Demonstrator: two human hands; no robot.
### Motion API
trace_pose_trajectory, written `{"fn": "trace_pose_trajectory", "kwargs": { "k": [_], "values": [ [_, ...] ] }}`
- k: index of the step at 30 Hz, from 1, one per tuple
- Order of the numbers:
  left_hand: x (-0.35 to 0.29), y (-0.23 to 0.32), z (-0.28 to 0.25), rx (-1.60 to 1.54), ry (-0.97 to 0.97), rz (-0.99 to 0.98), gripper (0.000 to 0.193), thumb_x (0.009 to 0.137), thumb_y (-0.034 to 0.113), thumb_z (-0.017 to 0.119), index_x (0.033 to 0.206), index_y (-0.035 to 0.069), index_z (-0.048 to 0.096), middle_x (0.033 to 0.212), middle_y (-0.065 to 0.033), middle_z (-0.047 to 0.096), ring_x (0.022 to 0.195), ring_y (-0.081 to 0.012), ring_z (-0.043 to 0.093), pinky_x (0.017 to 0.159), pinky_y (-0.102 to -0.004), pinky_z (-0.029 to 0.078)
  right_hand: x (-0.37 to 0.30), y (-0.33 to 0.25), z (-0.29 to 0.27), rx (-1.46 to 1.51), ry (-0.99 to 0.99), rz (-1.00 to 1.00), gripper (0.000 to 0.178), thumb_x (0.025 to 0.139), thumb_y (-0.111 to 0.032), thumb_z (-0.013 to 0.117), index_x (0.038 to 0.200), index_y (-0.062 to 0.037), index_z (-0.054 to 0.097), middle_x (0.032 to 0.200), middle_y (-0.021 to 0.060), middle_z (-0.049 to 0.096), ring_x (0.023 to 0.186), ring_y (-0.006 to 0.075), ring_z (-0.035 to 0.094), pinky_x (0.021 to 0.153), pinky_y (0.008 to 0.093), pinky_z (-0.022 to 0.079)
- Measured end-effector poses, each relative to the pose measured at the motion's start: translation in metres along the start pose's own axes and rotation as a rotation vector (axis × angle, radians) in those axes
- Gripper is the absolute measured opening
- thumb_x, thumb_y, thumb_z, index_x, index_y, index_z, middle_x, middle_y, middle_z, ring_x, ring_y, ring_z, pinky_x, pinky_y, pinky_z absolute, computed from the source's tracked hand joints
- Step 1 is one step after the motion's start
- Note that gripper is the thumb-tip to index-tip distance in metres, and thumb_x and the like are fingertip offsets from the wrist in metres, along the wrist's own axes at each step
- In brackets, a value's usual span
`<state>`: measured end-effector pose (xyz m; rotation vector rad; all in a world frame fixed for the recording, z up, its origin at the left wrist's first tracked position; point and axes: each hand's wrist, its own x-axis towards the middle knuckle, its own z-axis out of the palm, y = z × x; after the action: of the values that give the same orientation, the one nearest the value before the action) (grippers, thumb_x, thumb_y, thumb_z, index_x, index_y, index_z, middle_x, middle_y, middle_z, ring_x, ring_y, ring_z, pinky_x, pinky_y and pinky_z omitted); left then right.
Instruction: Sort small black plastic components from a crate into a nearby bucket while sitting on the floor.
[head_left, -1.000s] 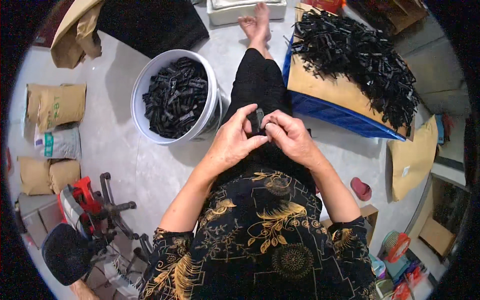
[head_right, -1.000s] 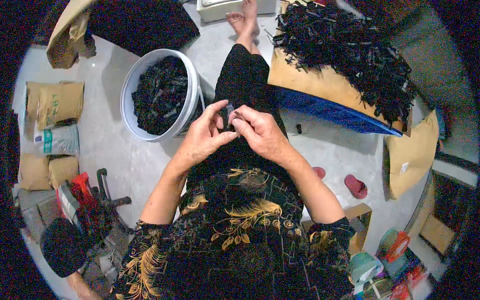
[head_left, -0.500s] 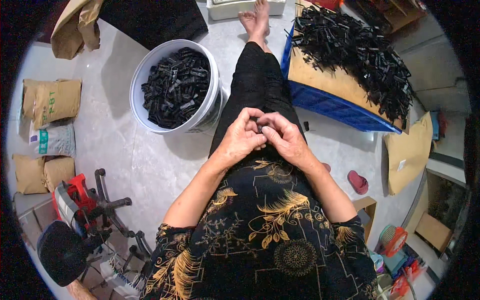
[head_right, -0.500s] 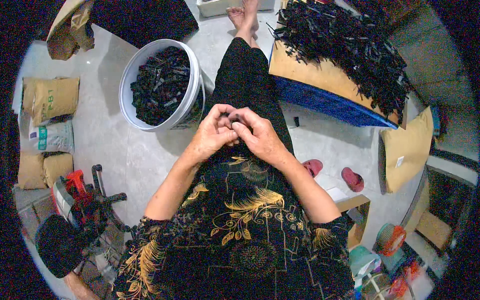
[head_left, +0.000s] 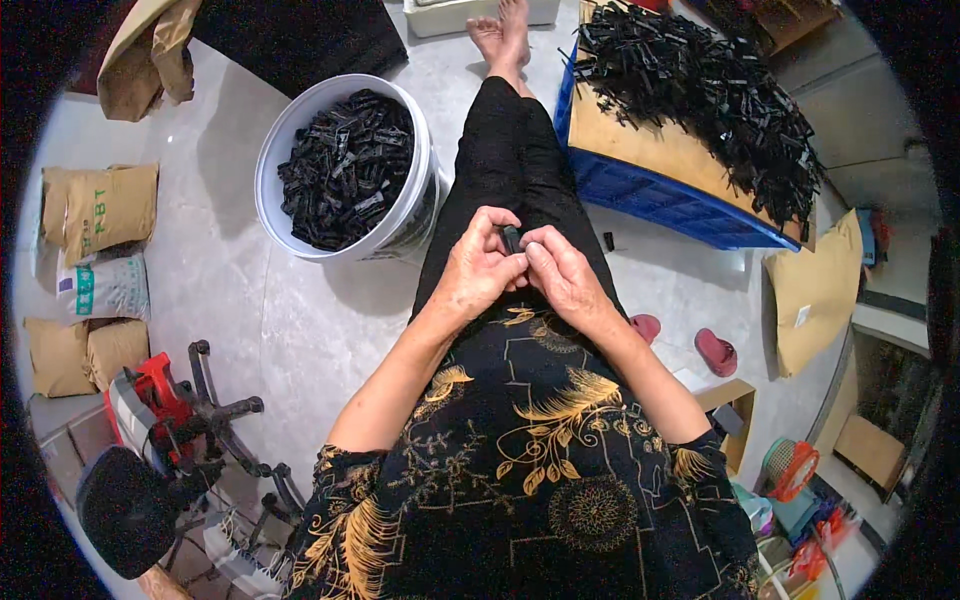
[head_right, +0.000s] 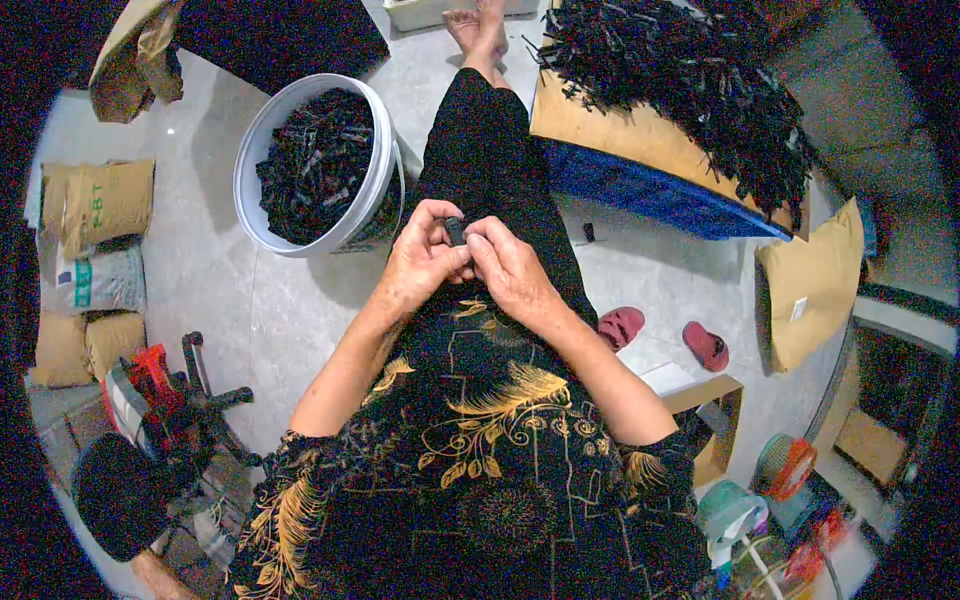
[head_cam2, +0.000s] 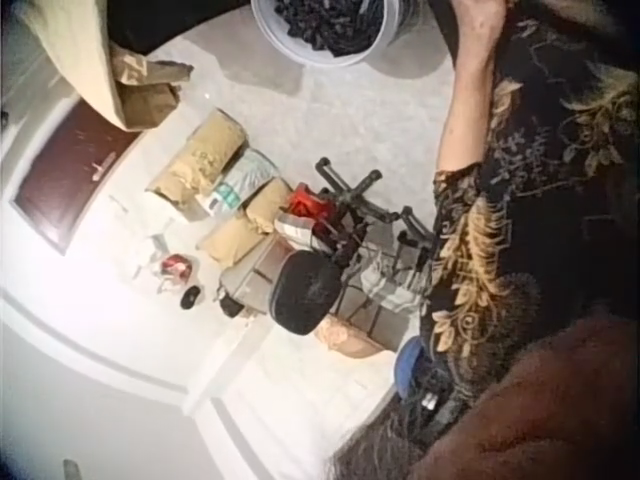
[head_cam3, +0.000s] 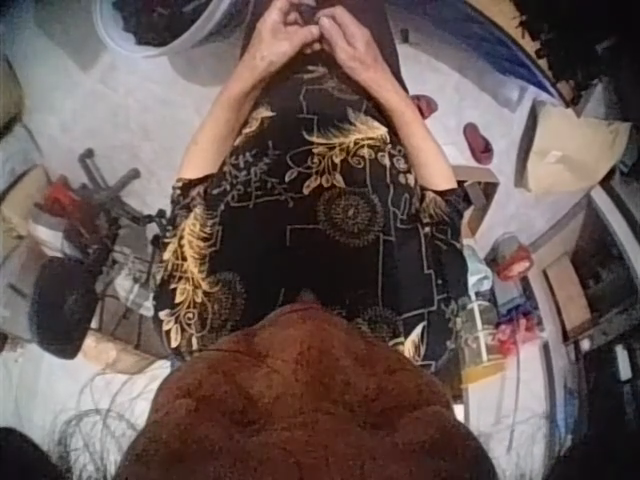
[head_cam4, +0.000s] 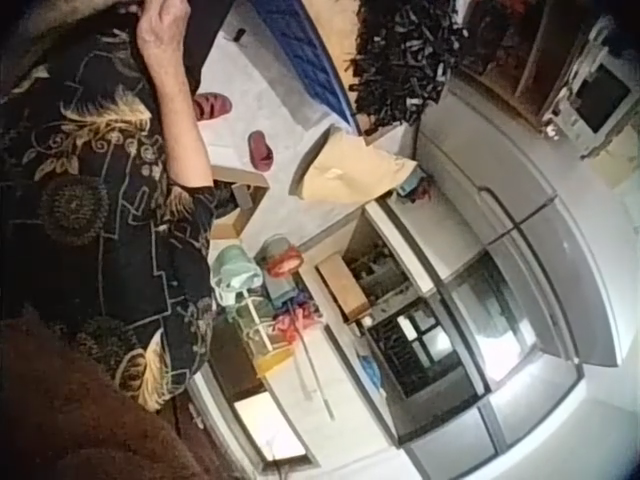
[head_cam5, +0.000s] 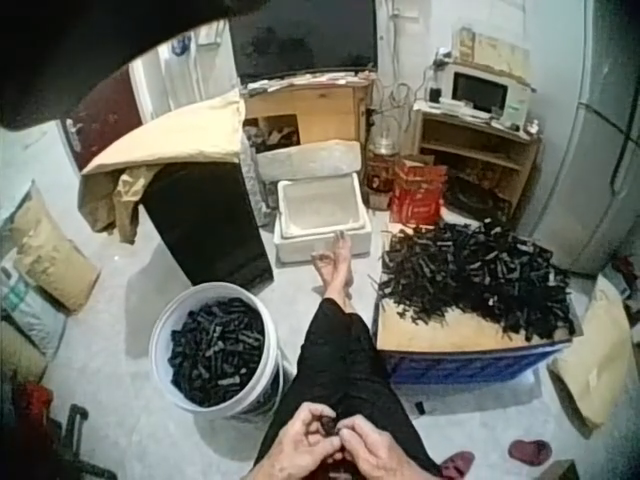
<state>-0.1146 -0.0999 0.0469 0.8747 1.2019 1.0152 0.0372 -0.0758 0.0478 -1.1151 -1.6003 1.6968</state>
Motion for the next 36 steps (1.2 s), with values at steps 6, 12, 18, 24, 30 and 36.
{"fn": "trace_pose_trajectory", "kwargs": {
  "k": [6,12,18,24,30,36],
  "values": [
    [0.0,-0.002,0.001,0.054,0.01,0.011,0.034,0.079,-0.001,0.058,0.109,0.006,0.043,0.067,-0.0009,0.049,0.055,-0.0071,0.053,0.047,-0.0199,0.043,0.002,0.001,-0.001,-0.028,-0.036,0.0,0.02,0.096,-0.023,0.044,0.099,-0.0036,0.05,0.071,-0.0021,0.045,0.061,0.005,0.042,0.054,0.0206,0.037],
    [0.003,0.003,0.005,0.312,0.052,0.059,0.033,0.077,-0.001,0.058,0.105,0.005,0.043,0.065,-0.0025,0.048,0.054,-0.0074,0.05,0.048,-0.0238,0.042,0.003,0.005,-0.004,-0.109,-0.015,-0.022,0.02,0.096,-0.022,0.044,0.097,-0.0036,0.051,0.067,-0.0011,0.046,0.06,0.0066,0.043,0.054,0.0225,0.037],
    [0.01,0.008,0.007,0.628,0.071,0.172,0.033,0.075,0.0,0.057,0.105,0.005,0.043,0.076,-0.0142,0.054,0.066,-0.0275,0.058,0.059,-0.0366,0.046,0.011,0.001,-0.005,-0.201,0.02,-0.007,0.016,0.092,-0.015,0.046,0.093,-0.0003,0.05,0.073,0.0182,0.055,0.066,0.0305,0.057,0.059,0.0364,0.044],
    [0.022,0.0,0.007,0.808,0.171,0.489,0.032,0.077,0.002,0.058,0.106,0.005,0.045,0.07,-0.0135,0.053,0.056,-0.0217,0.053,0.052,-0.0346,0.042,0.02,0.021,0.004,-0.199,0.161,-0.123,0.018,0.095,-0.018,0.043,0.094,-0.0018,0.052,0.069,0.0076,0.049,0.061,0.0107,0.047,0.055,0.0276,0.04],
    [0.027,0.02,0.013,0.206,0.164,0.239,0.028,0.083,0.003,0.055,0.107,0.006,0.042,0.074,-0.0081,0.055,0.056,-0.0126,0.054,0.05,-0.0235,0.043,0.032,0.009,-0.011,0.131,0.131,-0.067,0.022,0.097,-0.025,0.042,0.102,-0.0055,0.051,0.073,0.0003,0.051,0.052,0.0046,0.039,0.045,0.019,0.032],
    [0.021,0.042,0.004,-0.68,-0.025,-0.015,0.026,0.09,0.007,0.049,0.115,0.006,0.041,0.084,-0.0102,0.059,0.059,-0.0125,0.057,0.049,-0.0191,0.043,0.021,-0.017,-0.021,0.389,0.099,0.006,0.019,0.093,-0.022,0.052,0.099,-0.004,0.053,0.073,0.0019,0.057,0.046,0.0032,0.043,0.039,0.0146,0.03]
  ]
}}
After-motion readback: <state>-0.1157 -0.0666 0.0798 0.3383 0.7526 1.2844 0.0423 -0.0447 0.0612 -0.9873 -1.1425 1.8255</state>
